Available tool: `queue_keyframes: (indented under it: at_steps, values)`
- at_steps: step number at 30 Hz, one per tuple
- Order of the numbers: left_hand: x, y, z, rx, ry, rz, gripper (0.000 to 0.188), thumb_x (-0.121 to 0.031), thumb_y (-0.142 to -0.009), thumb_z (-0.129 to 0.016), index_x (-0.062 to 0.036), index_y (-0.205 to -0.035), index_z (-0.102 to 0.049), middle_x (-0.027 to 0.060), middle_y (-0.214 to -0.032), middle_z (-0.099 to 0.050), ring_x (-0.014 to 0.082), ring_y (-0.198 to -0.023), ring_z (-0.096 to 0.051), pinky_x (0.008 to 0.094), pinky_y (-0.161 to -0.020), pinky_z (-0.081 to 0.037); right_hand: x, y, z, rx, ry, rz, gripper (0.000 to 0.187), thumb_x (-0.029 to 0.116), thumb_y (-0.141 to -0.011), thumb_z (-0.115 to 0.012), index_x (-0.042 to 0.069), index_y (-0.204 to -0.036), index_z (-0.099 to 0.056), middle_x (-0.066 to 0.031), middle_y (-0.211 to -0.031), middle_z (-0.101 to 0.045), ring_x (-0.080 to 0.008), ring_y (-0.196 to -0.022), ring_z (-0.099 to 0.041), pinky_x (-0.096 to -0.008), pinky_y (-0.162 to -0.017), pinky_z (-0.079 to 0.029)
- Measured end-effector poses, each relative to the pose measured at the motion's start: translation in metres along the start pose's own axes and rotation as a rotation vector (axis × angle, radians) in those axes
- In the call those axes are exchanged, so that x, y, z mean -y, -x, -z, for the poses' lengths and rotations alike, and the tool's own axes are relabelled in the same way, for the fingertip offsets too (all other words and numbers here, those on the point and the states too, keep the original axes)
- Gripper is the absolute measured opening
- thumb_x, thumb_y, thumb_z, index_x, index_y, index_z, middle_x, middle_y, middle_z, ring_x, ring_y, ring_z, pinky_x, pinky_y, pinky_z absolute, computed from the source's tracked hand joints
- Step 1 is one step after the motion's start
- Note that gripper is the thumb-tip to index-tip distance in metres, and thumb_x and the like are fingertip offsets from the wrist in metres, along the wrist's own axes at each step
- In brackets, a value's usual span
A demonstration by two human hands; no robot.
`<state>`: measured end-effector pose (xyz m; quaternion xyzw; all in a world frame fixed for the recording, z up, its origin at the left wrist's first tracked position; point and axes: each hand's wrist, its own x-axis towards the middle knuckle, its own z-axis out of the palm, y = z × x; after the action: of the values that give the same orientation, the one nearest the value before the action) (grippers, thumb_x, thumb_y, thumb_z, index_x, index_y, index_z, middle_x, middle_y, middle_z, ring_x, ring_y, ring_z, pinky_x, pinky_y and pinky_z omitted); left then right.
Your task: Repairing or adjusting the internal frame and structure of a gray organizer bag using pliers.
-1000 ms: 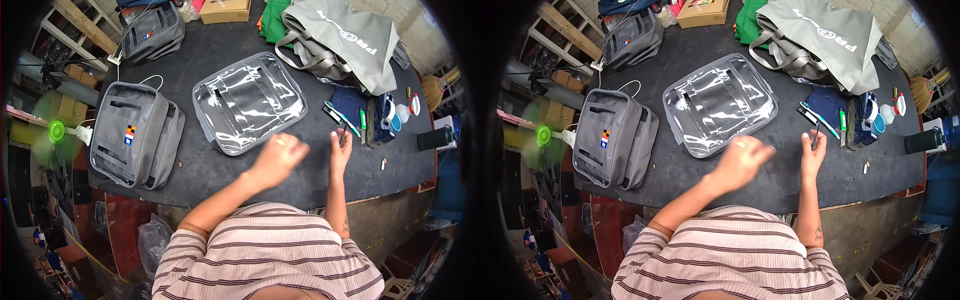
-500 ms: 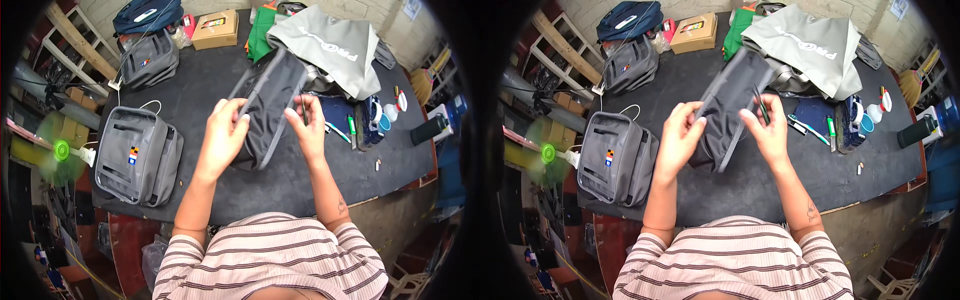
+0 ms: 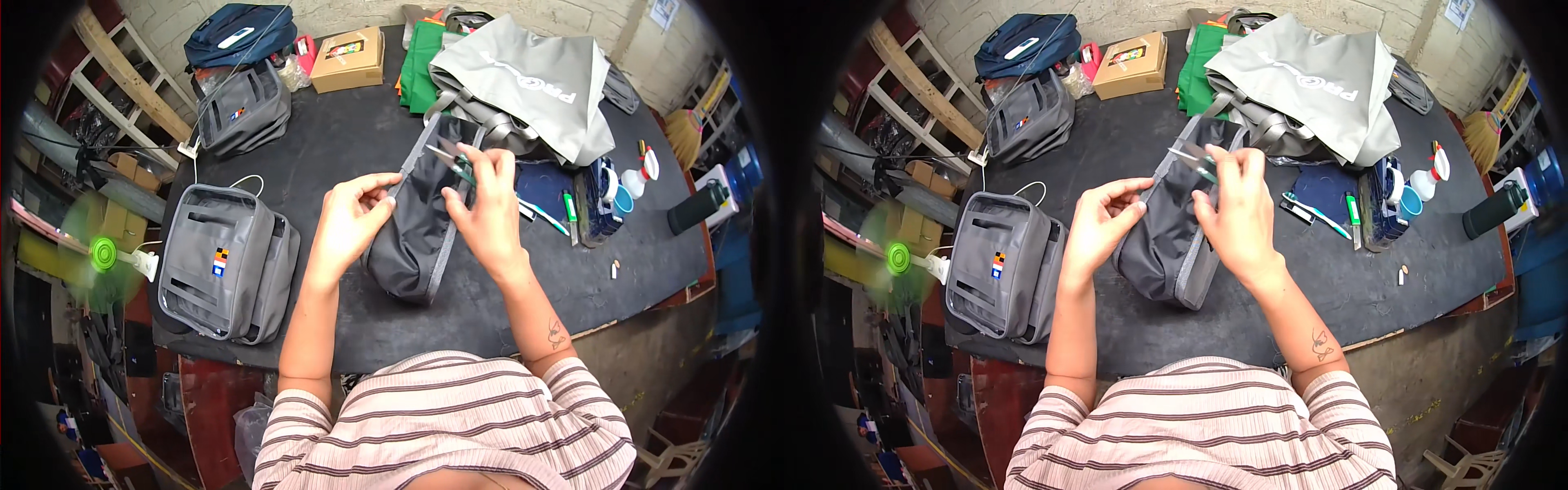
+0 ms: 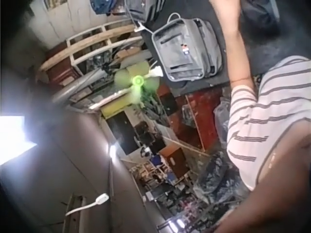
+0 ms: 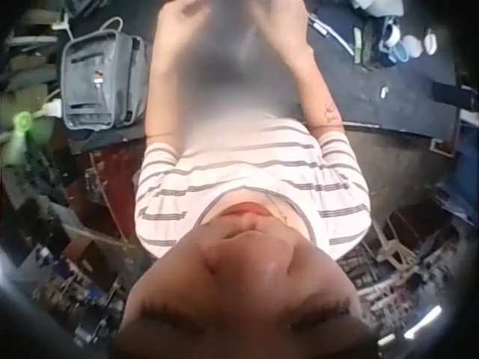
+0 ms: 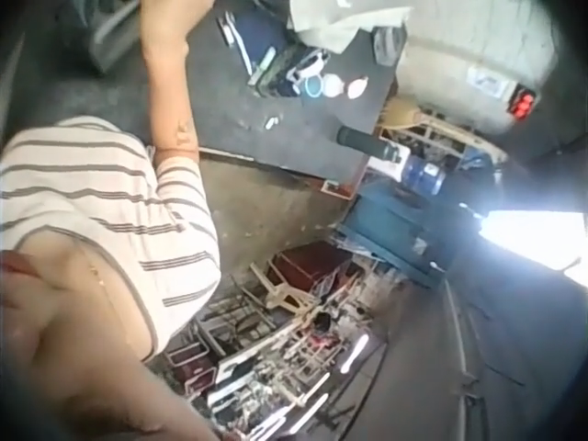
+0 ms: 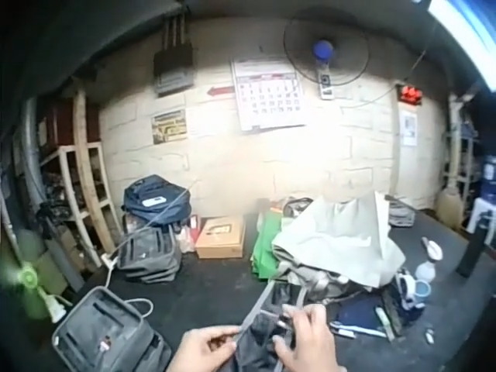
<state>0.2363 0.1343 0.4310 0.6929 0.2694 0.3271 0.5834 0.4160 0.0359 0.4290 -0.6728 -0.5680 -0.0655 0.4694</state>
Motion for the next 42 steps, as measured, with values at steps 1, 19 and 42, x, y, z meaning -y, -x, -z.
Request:
queue_keyframes:
  at_steps: [1, 19, 42]
  values:
    - [-0.009, 0.000, -0.006, -0.093, -0.253, -0.043, 0.033, -0.002, -0.081, -0.071, 0.0018, -0.114, -0.069, 0.0036, -0.082, -0.067, 0.0067, -0.074, -0.058, 0.0232, -0.070, -0.048, 0.004, -0.003, 0.002, 0.011, 0.049, 0.046, 0.062, 0.010, -0.073, -0.077, 0.002, -0.129, -0.051, -0.0161, -0.110, -0.047, -0.0338, -0.092, -0.057, -0.0425, -0.080, -0.049]
    - [0.042, -0.013, -0.007, -0.037, 0.253, 0.041, 0.008, -0.007, -0.099, -0.051, -0.0043, -0.092, -0.054, -0.0073, -0.083, -0.048, 0.0012, -0.074, -0.040, 0.0175, -0.067, -0.035, -0.001, -0.005, -0.010, 0.093, -0.036, 0.108, 0.023, 0.011, -0.068, -0.075, 0.005, -0.090, -0.072, -0.0065, -0.084, -0.051, -0.0238, -0.073, -0.061, -0.0354, -0.065, -0.050]
    - [0.048, -0.013, 0.000, 0.034, 0.250, 0.007, 0.008, -0.013, -0.100, -0.055, -0.0073, -0.094, -0.055, -0.0087, -0.085, -0.047, 0.0002, -0.080, -0.041, 0.0163, -0.074, -0.035, 0.001, -0.008, -0.007, 0.174, -0.098, 0.116, 0.018, 0.012, -0.067, -0.074, 0.007, -0.084, -0.071, -0.0048, -0.085, -0.054, -0.0231, -0.078, -0.060, -0.0368, -0.069, -0.050]
